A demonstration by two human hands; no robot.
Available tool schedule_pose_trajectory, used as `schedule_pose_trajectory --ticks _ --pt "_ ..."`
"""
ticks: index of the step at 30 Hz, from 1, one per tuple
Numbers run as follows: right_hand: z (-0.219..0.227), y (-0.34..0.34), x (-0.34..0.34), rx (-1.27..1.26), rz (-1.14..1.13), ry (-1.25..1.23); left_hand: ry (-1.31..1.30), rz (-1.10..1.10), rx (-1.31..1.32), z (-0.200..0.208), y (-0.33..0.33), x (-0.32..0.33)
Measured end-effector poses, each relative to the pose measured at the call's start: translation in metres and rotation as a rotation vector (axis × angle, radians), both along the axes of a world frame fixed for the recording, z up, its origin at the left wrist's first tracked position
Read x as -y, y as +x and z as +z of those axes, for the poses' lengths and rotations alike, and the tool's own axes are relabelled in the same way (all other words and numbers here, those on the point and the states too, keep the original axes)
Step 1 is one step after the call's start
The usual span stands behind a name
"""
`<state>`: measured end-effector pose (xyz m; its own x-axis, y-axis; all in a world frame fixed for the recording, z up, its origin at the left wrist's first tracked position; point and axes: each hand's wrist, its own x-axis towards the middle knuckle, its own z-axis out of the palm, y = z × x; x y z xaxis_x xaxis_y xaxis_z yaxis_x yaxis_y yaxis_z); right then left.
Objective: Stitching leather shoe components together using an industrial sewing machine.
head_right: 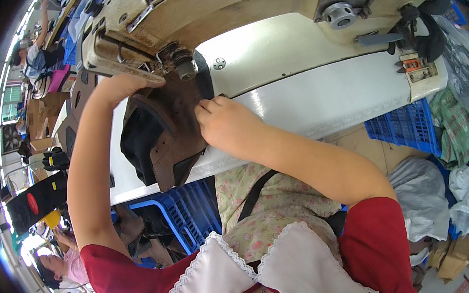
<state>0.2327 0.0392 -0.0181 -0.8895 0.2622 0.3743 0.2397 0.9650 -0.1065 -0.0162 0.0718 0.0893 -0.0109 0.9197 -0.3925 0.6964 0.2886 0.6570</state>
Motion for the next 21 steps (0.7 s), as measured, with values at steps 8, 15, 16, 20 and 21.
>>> schedule_pose_trajectory --ticks 8,15,16,20,21 --pt "-0.002 -0.002 -0.006 -0.02 0.03 -0.017 -0.027 -0.235 -0.32 -0.048 -0.006 -0.016" --pt "0.002 -0.005 -0.018 -0.09 -0.007 -0.319 -0.036 -0.211 -0.449 -0.069 -0.02 -0.01" --pt "0.001 -0.006 -0.019 -0.095 0.004 -0.345 -0.008 -0.211 -0.517 -0.072 -0.02 -0.009" --pt "-0.003 -0.003 -0.025 -0.119 0.043 -0.382 0.094 -0.211 -0.469 -0.082 -0.022 -0.009" --pt "-0.001 -0.002 -0.028 -0.117 0.046 -0.381 0.063 -0.183 -0.463 -0.084 -0.022 -0.009"
